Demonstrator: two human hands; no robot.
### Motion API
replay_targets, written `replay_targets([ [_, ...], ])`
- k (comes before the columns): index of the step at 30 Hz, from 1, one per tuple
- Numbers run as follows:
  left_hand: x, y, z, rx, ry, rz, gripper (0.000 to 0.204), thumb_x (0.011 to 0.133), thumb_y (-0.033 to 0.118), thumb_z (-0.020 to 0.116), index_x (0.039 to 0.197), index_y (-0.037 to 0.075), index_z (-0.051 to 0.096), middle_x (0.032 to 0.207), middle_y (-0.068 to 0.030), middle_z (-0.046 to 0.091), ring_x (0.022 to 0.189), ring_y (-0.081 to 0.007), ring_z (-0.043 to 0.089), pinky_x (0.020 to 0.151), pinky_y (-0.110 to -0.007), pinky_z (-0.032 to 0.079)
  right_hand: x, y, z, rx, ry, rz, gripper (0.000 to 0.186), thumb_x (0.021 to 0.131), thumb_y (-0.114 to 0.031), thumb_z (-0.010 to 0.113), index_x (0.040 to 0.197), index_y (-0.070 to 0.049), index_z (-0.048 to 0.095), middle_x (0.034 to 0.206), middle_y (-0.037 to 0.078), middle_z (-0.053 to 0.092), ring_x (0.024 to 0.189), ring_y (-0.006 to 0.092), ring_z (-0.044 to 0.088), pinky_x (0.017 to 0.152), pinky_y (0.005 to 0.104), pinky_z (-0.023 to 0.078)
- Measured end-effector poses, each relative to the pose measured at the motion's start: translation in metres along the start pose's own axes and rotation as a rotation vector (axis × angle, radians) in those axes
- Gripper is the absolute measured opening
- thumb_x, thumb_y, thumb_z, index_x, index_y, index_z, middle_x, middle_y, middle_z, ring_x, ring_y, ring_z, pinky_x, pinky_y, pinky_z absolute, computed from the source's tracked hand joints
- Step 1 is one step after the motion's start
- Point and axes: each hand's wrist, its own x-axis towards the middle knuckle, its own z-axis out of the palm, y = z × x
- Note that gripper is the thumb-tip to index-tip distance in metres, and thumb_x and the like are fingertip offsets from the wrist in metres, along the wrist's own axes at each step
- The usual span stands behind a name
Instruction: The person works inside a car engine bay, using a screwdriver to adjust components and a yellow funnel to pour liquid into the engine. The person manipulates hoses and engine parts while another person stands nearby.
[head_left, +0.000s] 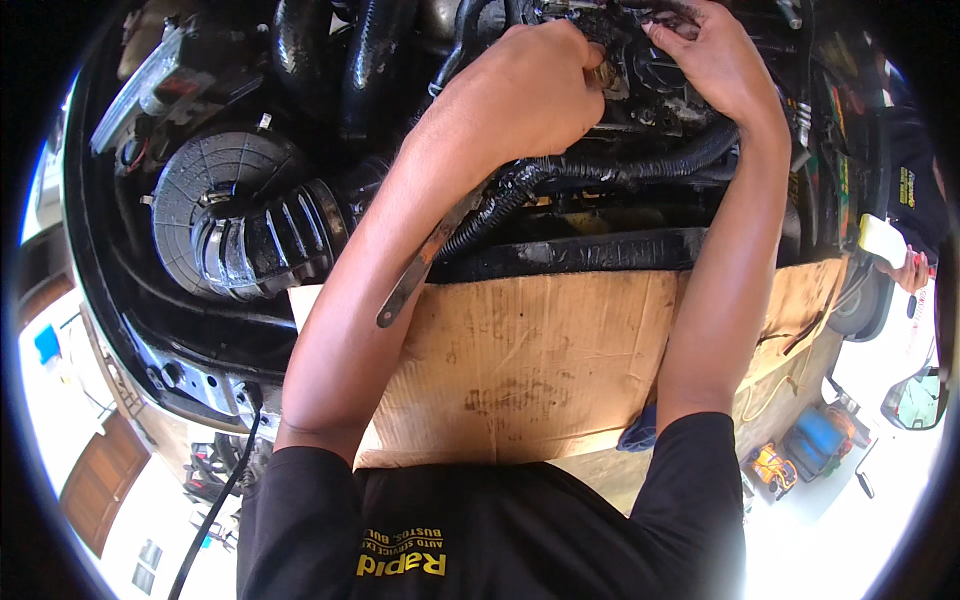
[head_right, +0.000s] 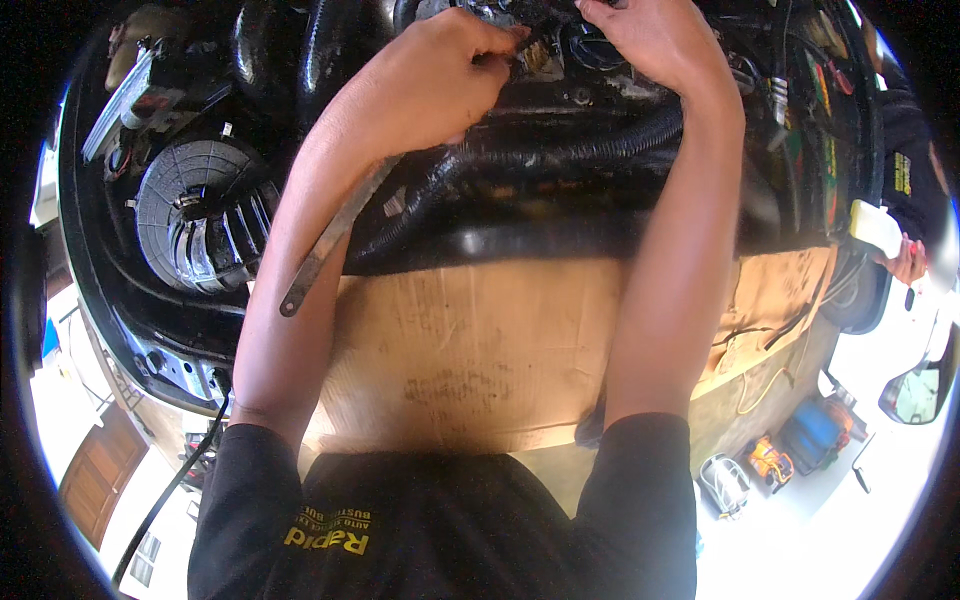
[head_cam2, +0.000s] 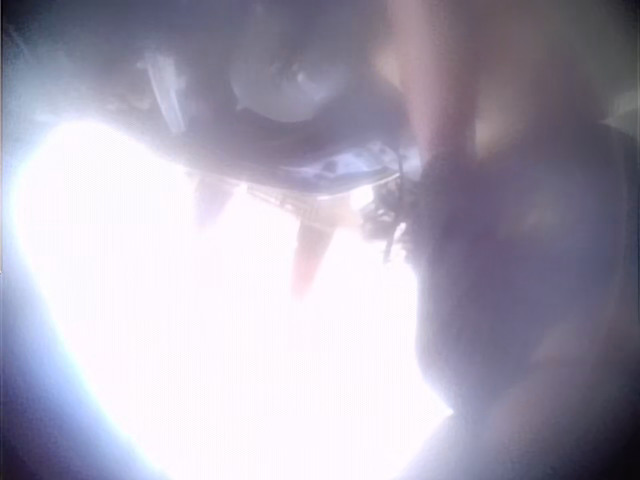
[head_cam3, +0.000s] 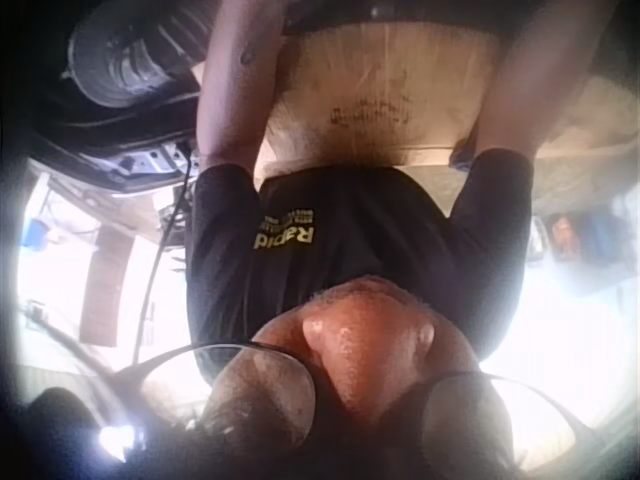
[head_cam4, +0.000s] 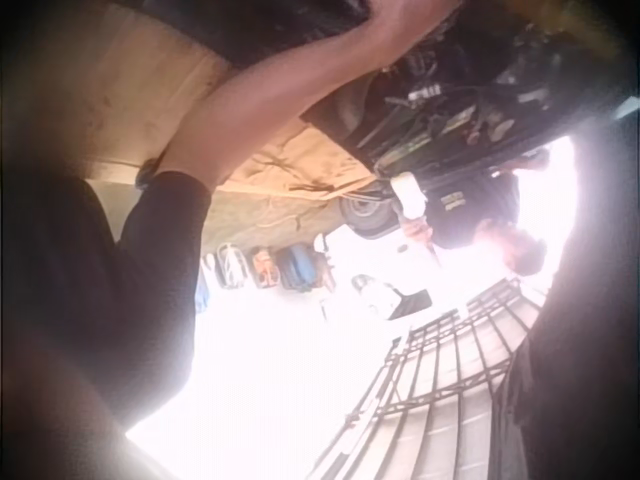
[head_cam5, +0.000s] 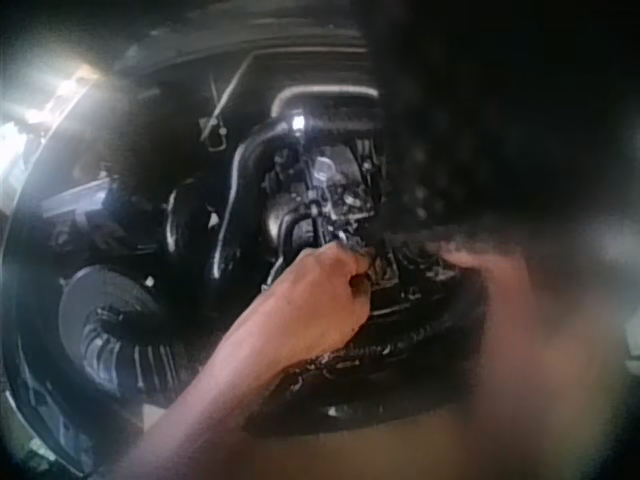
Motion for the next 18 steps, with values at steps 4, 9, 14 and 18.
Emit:
replay_targets([
  [4, -0.012, -0.004, 0.004, 0.059, 0.119, 0.145, 0.032, 0.088, 0.01, 0.058, 0.109, 0.0, 0.08, 0.093, -0.0299, 0.074, 0.088, -0.0418, 0.077, 0.086, -0.046, 0.063, -0.001, 0.005, -0.001, 0.021, 0.014, -0.019, 0.033, 0.102, -0.023, 0.071, 0.128, -0.003, 0.072, 0.095, 0.003, 0.073, 0.082, 0.0096, 0.064, 0.077, 0.0276, 0.054],
  [9, 0.006, -0.001, -0.008, -0.039, -0.059, -0.044, 0.034, 0.092, 0.011, 0.058, 0.116, -0.001, 0.077, 0.098, -0.0298, 0.075, 0.094, -0.0407, 0.077, 0.089, -0.045, 0.061, 0.006, 0.01, 0.0, 0.036, 0.045, -0.052, 0.035, 0.102, -0.025, 0.072, 0.129, -0.003, 0.071, 0.095, 0.003, 0.073, 0.082, 0.0097, 0.064, 0.076, 0.0276, 0.054],
  [14, 0.006, 0.006, -0.009, -0.091, -0.118, -0.025, 0.033, 0.089, 0.011, 0.059, 0.113, 0.001, 0.08, 0.095, -0.0283, 0.076, 0.091, -0.0364, 0.079, 0.087, -0.044, 0.063, 0.006, 0.013, 0.001, 0.061, 0.062, -0.087, 0.036, 0.101, -0.027, 0.072, 0.129, -0.004, 0.071, 0.094, 0.003, 0.072, 0.081, 0.0098, 0.064, 0.074, 0.0277, 0.054],
  [18, 0.0, -0.005, 0.006, 0.177, 0.129, 0.157, 0.031, 0.091, 0.012, 0.06, 0.112, 0.001, 0.08, 0.092, -0.0281, 0.076, 0.085, -0.0358, 0.079, 0.085, -0.043, 0.064, 0.006, 0.021, 0.001, 0.076, 0.075, -0.101, 0.037, 0.101, -0.028, 0.073, 0.129, -0.004, 0.071, 0.094, 0.003, 0.072, 0.081, 0.0099, 0.064, 0.073, 0.0277, 0.054],
])
